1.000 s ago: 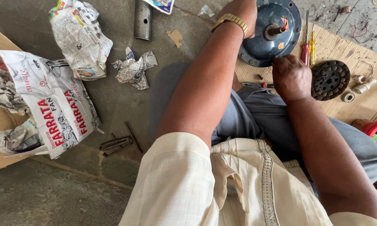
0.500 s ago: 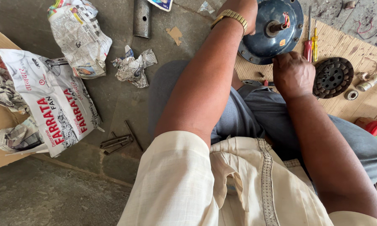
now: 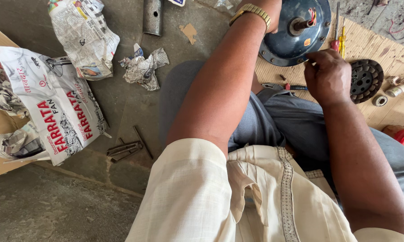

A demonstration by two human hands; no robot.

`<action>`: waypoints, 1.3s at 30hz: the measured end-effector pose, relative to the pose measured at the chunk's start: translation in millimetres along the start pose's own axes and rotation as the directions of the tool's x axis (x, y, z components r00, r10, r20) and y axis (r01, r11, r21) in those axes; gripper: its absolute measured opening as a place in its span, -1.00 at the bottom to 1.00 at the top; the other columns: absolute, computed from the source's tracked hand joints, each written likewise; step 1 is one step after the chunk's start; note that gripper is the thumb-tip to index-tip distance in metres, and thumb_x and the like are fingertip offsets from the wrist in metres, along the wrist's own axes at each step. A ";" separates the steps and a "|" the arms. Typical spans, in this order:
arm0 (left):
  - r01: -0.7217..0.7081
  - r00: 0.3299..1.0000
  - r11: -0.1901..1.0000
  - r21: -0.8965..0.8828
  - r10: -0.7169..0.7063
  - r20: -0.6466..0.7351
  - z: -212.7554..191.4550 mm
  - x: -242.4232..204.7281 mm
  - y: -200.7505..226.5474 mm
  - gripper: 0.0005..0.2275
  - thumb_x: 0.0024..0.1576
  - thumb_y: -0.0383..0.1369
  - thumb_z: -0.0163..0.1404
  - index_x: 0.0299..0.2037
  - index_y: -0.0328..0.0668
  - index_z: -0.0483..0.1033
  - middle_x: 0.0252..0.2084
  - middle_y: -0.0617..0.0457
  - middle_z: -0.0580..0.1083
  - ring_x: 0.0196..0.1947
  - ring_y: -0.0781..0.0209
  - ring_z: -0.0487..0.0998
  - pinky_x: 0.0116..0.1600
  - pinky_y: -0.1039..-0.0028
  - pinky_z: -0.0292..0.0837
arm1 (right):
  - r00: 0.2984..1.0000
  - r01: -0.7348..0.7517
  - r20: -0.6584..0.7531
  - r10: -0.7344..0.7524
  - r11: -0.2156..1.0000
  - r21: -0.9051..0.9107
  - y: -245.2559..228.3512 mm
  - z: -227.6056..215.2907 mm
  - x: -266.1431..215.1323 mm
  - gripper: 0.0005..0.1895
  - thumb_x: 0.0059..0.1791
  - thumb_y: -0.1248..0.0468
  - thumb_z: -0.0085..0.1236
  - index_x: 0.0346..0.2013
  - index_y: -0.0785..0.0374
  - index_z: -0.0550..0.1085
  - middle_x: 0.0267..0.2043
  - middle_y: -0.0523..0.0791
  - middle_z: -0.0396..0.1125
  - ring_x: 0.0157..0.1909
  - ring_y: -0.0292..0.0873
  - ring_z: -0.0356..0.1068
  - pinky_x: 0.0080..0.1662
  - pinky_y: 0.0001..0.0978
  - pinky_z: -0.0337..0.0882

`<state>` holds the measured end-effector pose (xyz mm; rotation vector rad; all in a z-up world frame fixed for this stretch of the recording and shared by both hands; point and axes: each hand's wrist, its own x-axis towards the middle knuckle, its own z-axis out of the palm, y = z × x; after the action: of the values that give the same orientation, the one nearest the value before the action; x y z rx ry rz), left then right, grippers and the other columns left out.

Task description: The person sits on the floor and assembles an electric motor. They use a hammer to secure a metal tube into the motor housing, then fit the stator and rotor components together. The person uses a screwdriver to tighten screws on the motor casing and a brush to clean the internal parts.

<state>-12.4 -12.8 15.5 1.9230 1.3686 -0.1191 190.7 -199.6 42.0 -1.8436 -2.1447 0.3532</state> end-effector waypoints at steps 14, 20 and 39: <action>0.011 0.999 1.000 0.008 -0.012 0.040 1.4 -0.9 1.0 -0.71 0.04 -0.22 0.22 -0.07 -0.09 0.60 -0.17 -0.07 0.60 -0.14 0.03 0.66 -0.10 0.24 0.62 | 0.998 0.001 0.062 0.011 0.981 -0.192 -11.4 7.9 7.3 -0.90 0.11 0.28 0.21 -0.28 0.19 0.60 -0.21 -0.08 0.49 -0.11 -0.03 0.51 -0.08 -0.17 0.51; -0.012 0.997 0.999 0.030 0.010 0.075 8.6 9.7 -1.9 -0.72 0.06 -0.23 0.21 -0.07 -0.12 0.60 -0.19 -0.08 0.61 -0.14 0.02 0.66 -0.09 0.23 0.61 | 0.993 0.074 0.103 -0.051 0.970 -0.230 -11.5 6.6 8.2 -0.87 0.15 0.31 0.17 -0.28 0.19 0.59 -0.21 -0.08 0.47 -0.15 -0.04 0.50 -0.03 -0.18 0.52; -0.058 0.992 0.998 0.033 0.053 0.115 19.9 28.4 -3.5 -0.69 0.09 -0.23 0.19 -0.02 -0.17 0.57 -0.17 -0.12 0.60 -0.14 -0.01 0.67 -0.11 0.20 0.63 | 0.994 0.012 0.111 0.023 0.951 -0.308 -12.6 9.4 7.2 -0.86 0.11 0.32 0.13 -0.28 0.16 0.62 -0.22 -0.12 0.50 -0.18 -0.06 0.52 -0.14 -0.21 0.53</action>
<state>3.3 -2.7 -13.9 1.9516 1.2444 -0.2247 174.6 -194.3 38.3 -2.0374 -2.3858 0.1291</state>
